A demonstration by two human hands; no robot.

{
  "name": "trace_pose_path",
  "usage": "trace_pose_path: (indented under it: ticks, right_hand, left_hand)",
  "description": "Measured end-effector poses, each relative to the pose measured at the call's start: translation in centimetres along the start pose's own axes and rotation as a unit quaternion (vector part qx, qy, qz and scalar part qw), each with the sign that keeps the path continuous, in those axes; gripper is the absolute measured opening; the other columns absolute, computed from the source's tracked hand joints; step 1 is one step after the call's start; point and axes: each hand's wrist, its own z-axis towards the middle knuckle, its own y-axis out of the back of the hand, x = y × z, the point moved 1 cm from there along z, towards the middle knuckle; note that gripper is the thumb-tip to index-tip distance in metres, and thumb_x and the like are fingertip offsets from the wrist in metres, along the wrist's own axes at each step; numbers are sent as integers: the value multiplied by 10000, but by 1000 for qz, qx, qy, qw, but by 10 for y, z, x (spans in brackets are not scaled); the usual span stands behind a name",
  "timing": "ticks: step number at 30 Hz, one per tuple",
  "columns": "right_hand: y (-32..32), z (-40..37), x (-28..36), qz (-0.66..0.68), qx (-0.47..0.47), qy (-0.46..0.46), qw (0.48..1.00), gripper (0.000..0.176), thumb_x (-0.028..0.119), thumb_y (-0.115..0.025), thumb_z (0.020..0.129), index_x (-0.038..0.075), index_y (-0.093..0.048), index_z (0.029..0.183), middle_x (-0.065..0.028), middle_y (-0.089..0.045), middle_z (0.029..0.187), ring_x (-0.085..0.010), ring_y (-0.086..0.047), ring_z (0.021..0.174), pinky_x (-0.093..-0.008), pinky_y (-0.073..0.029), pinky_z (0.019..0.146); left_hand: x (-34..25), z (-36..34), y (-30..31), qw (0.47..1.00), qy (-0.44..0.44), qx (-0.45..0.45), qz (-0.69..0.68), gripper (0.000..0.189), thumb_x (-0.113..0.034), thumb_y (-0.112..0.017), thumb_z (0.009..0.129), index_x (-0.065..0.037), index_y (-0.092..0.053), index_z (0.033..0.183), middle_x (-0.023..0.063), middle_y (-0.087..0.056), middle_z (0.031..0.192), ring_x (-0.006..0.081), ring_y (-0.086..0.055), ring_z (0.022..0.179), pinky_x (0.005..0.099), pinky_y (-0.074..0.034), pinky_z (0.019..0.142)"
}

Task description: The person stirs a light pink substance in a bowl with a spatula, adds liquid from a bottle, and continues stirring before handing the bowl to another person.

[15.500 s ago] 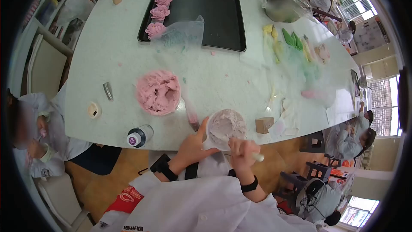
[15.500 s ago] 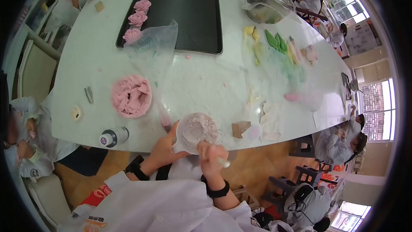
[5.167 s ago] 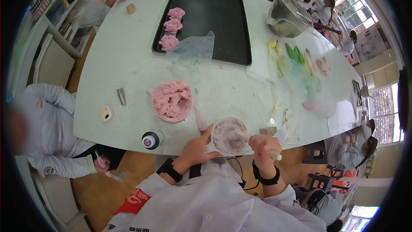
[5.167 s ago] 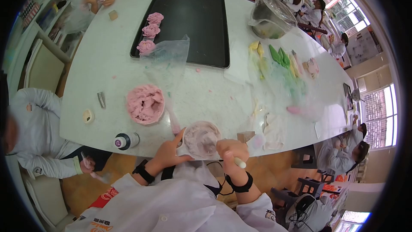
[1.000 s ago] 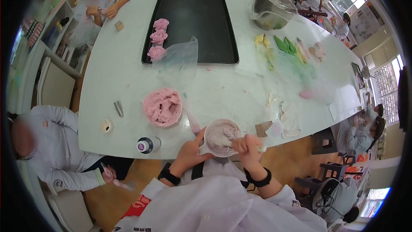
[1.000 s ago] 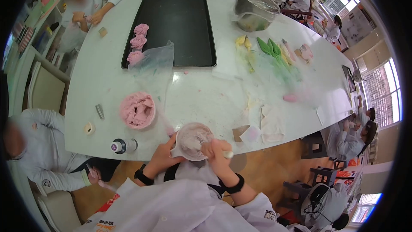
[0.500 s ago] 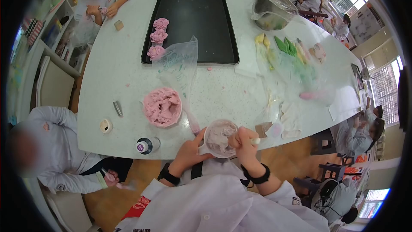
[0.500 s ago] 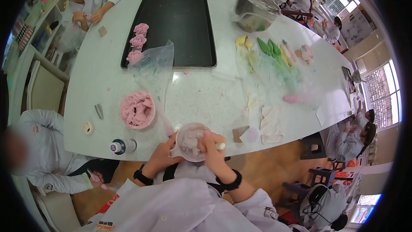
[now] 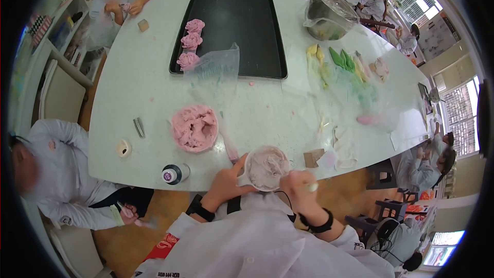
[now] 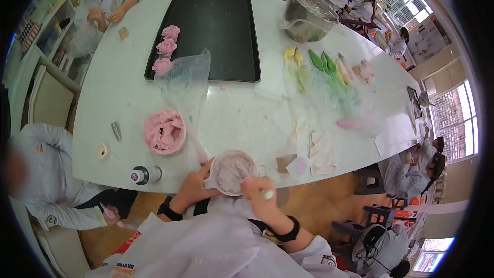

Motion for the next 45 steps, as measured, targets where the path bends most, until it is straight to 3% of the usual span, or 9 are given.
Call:
trace_pose_path:
  ticks: [1,3,7,9,19,25,34,39,45]
  right_hand:
    - [2,4,1,-1,0,-3,1000,477,283,-418,994,96,-308,569,26,-309,485,-97,-283,461,-283,-244,451]
    - [10,29,3,304,-104,-46,946,464,230,-428,979,51,-383,554,7,-382,499,-96,-340,482,-276,-271,467]
    - [-22,53,-32,159,-167,-4,973,478,315,-445,983,97,-324,575,18,-338,505,-102,-299,472,-278,-247,458]
    - [-32,25,-42,4,-64,-22,998,450,323,-449,982,112,-331,602,25,-299,510,-105,-268,478,-278,-230,461]
    - [12,19,19,258,-104,-18,961,433,215,-446,988,74,-323,597,15,-287,485,-94,-254,443,-276,-218,436]
    - [-39,42,-42,69,-124,-16,990,443,279,-436,993,118,-257,621,33,-239,494,-80,-186,416,-285,-177,419]
    - [-12,65,-28,330,-218,47,917,435,257,-375,1009,115,-259,614,19,-246,459,-91,-184,417,-290,-177,417]
    - [-13,54,-25,175,-233,90,952,396,314,-420,987,97,-338,666,-22,-326,544,-129,-291,478,-288,-284,478]
    - [10,26,24,-171,114,174,963,117,34,-575,804,4,-580,917,-126,-537,982,-281,-563,943,-390,-450,842]
  left_hand:
    - [-2,1,2,1000,5,5,3,978,-499,-780,624,-123,-333,1409,204,-655,831,386,-634,762,403,-498,663]
    - [-7,3,7,1000,7,13,6,975,-505,-775,629,-122,-333,1408,198,-653,797,387,-631,740,406,-495,650]
    - [-10,2,6,1000,19,18,5,976,-513,-771,629,-118,-334,1408,188,-645,759,388,-627,718,407,-491,629]
    - [-7,1,7,999,26,16,9,977,-514,-770,630,-117,-333,1408,189,-646,768,388,-628,720,406,-492,626]
    - [-8,1,6,1000,15,20,10,997,-527,-770,625,-125,-317,1417,196,-648,809,382,-634,725,405,-495,629]
    - [-13,-1,2,998,23,32,54,1006,-522,-766,634,-144,-285,1433,196,-638,771,383,-629,707,415,-493,621]
    - [-4,1,1,999,20,-6,33,996,-486,-772,634,-136,-287,1431,187,-619,719,383,-614,645,416,-481,581]
    - [-8,4,2,999,22,-1,34,1001,-484,-776,628,-125,-291,1427,183,-618,714,382,-613,643,408,-480,574]
    - [-7,4,-2,999,-17,-27,-5,1001,-499,-764,646,-93,-284,1424,190,-634,742,385,-622,653,404,-488,577]
